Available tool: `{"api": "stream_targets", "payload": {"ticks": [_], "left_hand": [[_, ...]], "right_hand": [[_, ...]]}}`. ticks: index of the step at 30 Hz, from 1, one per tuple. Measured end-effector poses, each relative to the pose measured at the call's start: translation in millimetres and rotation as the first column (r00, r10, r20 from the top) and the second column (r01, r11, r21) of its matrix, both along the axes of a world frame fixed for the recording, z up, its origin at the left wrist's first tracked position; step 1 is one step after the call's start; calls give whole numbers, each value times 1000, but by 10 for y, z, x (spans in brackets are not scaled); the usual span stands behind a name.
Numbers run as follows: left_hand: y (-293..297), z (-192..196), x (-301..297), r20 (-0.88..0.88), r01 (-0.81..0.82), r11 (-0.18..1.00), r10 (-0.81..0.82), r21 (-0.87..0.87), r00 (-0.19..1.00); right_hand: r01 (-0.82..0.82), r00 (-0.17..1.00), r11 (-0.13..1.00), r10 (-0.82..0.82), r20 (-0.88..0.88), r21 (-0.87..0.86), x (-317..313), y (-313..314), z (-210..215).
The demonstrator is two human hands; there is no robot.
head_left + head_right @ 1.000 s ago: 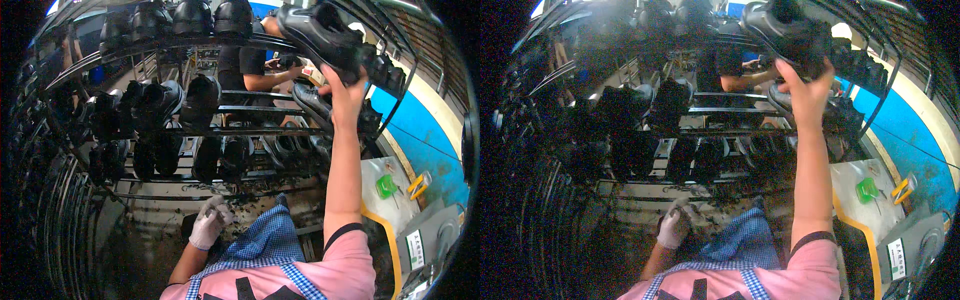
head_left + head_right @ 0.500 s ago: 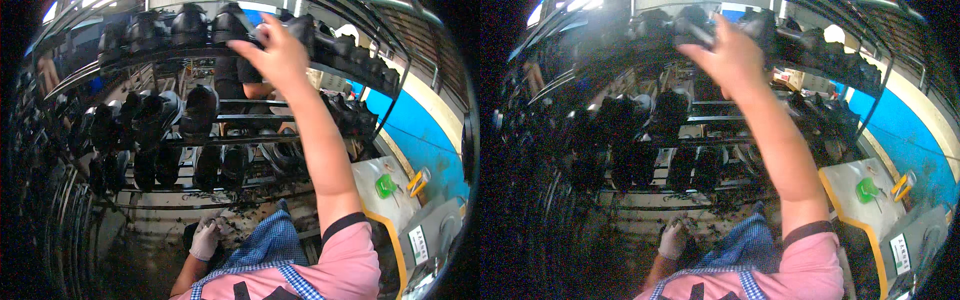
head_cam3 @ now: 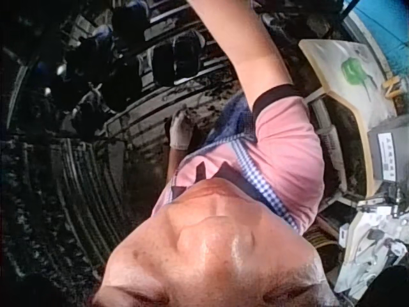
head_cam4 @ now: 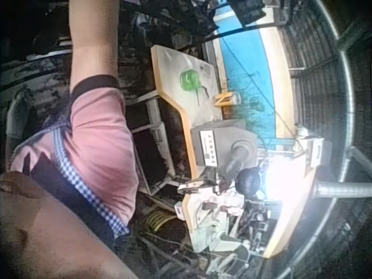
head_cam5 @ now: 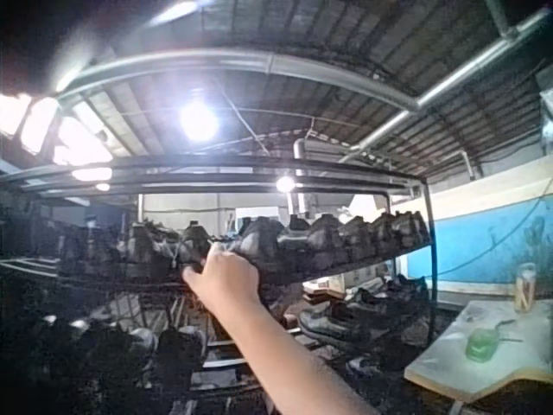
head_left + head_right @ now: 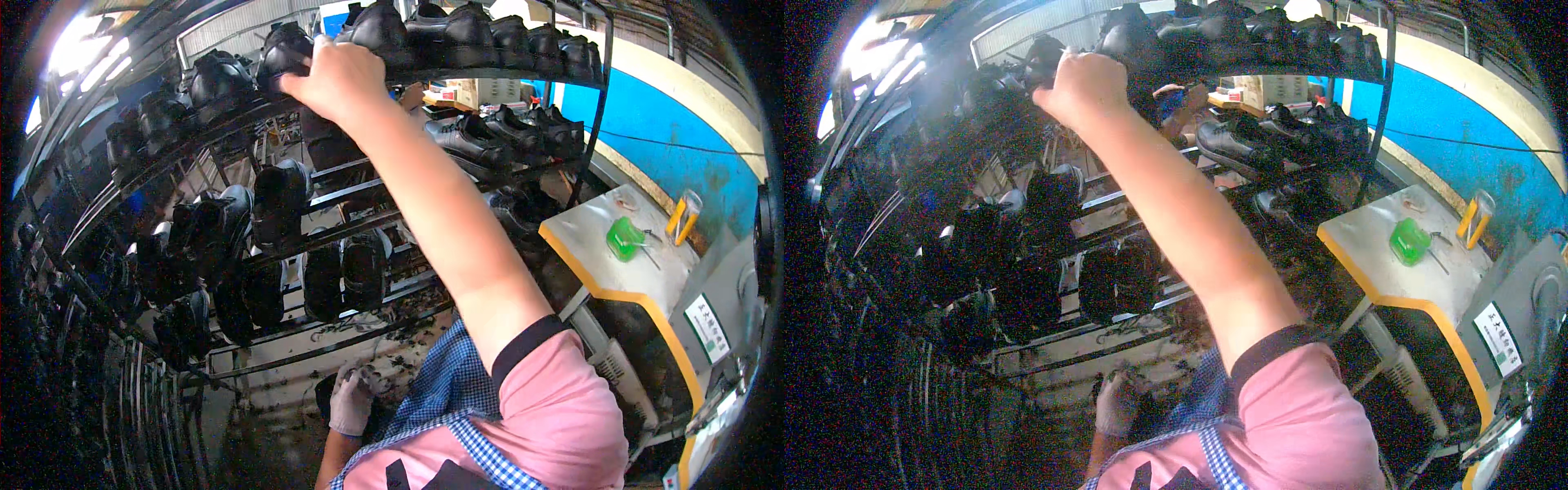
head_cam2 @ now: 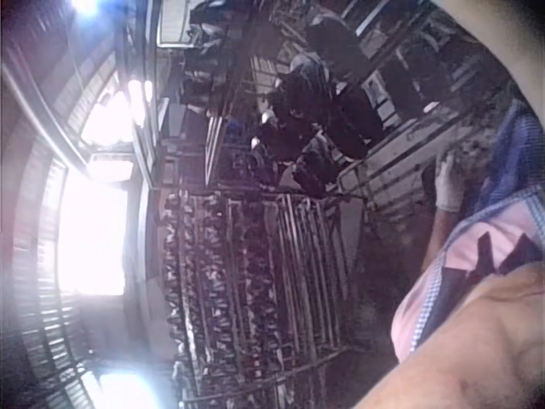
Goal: The recorder is cleaning or applying a finish to the edges of leather shoes in a factory setting.
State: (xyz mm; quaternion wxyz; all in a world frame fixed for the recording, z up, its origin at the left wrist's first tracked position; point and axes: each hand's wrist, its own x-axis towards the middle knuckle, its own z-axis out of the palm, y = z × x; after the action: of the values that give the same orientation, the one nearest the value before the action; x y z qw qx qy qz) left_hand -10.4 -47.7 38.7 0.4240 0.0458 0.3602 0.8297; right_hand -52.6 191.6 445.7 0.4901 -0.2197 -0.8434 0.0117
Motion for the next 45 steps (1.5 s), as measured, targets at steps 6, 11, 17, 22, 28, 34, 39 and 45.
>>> {"api": "stream_targets", "payload": {"ticks": [6, 11, 17, 22, 28, 34, 39, 45], "left_hand": [[-2, 192, 114, -34, -19, 996, 16, -89, 999], [53, -48, 56, -38, 88, 996, -88, -24, 995], [165, -3, 154, -181, 74, 997, -77, -25, 980], [26, -90, 46, -514, 17, 968, -147, -250, 845], [-2, -259, -1, 17, 32, 999, -33, 38, 999], [-8, -366, -52, -223, 23, 997, -40, -78, 974], [85, -199, -73, -158, 37, 996, -49, -79, 986], [9, 20, -99, -30, 175, 977, -173, 118, 984]], "right_hand": [[-46, 894, 965, 154, -421, 256, 710, 185, 75], [50, 967, 997, -33, -253, 59, 788, 643, -111], [-87, 886, 966, 186, -424, 243, 524, 291, -530], [-305, 877, 880, 408, -253, 363, 218, -177, -547], [-186, 959, 918, 247, -139, 349, -190, -373, 76], [-84, 993, 950, 103, -49, 301, -510, -163, 427], [-109, 956, 918, 203, -214, 382, -193, -118, 312], [-371, 779, 831, 522, -349, 415, 1266, -512, -818]]}}
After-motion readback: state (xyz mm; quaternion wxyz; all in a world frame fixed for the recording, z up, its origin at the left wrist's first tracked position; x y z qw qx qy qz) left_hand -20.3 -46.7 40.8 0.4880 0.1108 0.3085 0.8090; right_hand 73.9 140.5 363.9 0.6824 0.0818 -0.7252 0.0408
